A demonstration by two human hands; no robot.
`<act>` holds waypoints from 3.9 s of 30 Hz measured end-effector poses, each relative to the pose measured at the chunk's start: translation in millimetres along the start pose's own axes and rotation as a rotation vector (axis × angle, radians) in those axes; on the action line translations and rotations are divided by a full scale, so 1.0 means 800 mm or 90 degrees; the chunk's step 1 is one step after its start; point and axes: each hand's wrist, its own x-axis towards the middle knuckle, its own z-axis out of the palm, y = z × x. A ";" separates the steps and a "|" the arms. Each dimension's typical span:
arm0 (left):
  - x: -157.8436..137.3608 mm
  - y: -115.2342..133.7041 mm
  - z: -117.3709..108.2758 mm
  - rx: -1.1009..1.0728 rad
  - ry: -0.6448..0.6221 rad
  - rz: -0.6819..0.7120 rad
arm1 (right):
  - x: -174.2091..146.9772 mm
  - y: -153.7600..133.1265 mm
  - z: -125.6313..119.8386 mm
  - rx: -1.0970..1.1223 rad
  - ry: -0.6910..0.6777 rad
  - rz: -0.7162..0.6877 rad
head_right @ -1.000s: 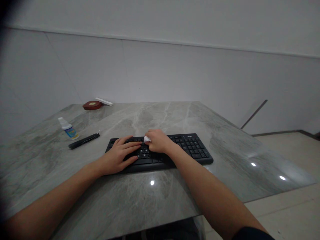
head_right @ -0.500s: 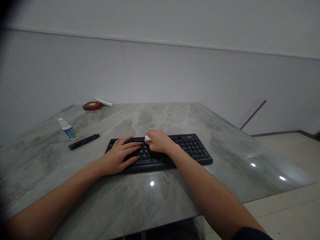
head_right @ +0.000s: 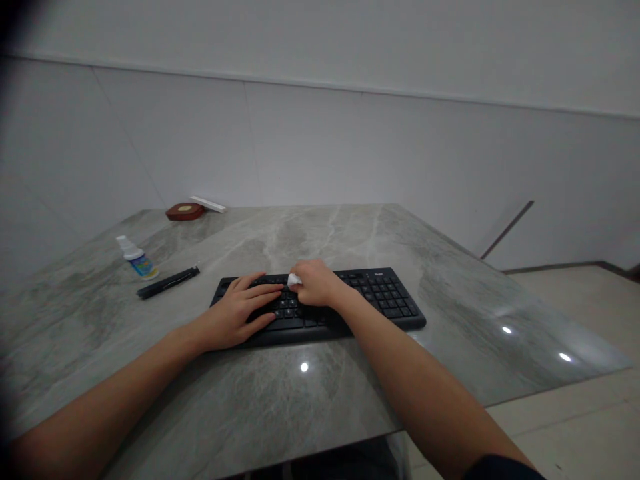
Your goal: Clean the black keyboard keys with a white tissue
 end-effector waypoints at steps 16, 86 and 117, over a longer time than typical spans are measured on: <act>0.000 0.002 -0.002 0.000 -0.001 -0.003 | 0.000 -0.001 -0.003 -0.011 0.001 0.014; 0.000 0.000 0.003 0.006 0.003 -0.010 | -0.003 -0.001 0.001 0.007 -0.008 -0.084; 0.001 0.002 0.000 0.012 0.002 -0.009 | 0.000 -0.001 0.003 -0.044 0.017 0.013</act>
